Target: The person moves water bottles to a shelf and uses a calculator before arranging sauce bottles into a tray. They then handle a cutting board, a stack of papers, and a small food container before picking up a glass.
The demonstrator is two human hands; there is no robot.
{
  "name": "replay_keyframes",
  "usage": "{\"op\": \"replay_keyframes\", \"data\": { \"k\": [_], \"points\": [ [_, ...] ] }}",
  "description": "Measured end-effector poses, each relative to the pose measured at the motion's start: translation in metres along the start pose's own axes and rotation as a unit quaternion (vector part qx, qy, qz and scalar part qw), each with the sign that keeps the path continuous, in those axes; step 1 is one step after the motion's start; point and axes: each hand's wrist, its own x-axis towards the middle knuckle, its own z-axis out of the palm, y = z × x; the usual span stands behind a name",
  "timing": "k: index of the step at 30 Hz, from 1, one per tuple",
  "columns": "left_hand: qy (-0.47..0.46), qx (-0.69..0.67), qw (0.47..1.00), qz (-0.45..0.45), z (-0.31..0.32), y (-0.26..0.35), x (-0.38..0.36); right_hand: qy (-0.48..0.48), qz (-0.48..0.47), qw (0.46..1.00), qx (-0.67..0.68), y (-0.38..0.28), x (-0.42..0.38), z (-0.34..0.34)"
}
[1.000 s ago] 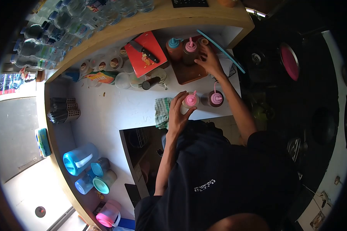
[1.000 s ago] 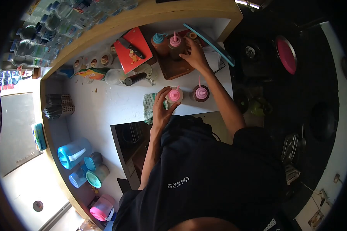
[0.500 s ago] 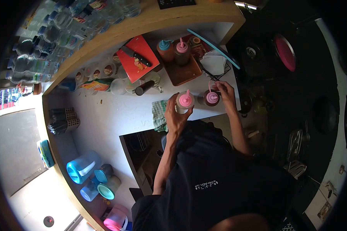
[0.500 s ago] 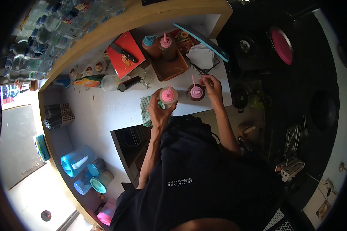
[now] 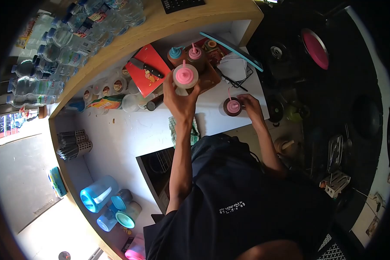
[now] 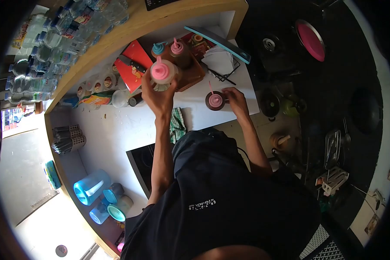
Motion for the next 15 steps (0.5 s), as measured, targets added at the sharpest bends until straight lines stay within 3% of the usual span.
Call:
{"op": "replay_keyframes", "data": {
  "k": [2,8,13,15],
  "points": [
    [0.005,0.017,1.000,-0.004,0.011,-0.013,0.000,-0.022,-0.006,1.000,0.019,0.002,-0.001,-0.003],
    [0.029,0.017,0.999,-0.014,0.041,-0.037,-0.003,-0.174,-0.102,0.963,-0.177,-0.004,-0.011,-0.017],
    [0.036,0.046,0.996,-0.062,0.053,-0.055,-0.012,-0.118,-0.136,0.956,-0.231,-0.004,-0.019,-0.001],
    [0.033,0.031,0.999,-0.028,0.055,-0.062,-0.017,-0.090,-0.169,0.951,-0.245,-0.003,-0.021,0.006]
  ]
}}
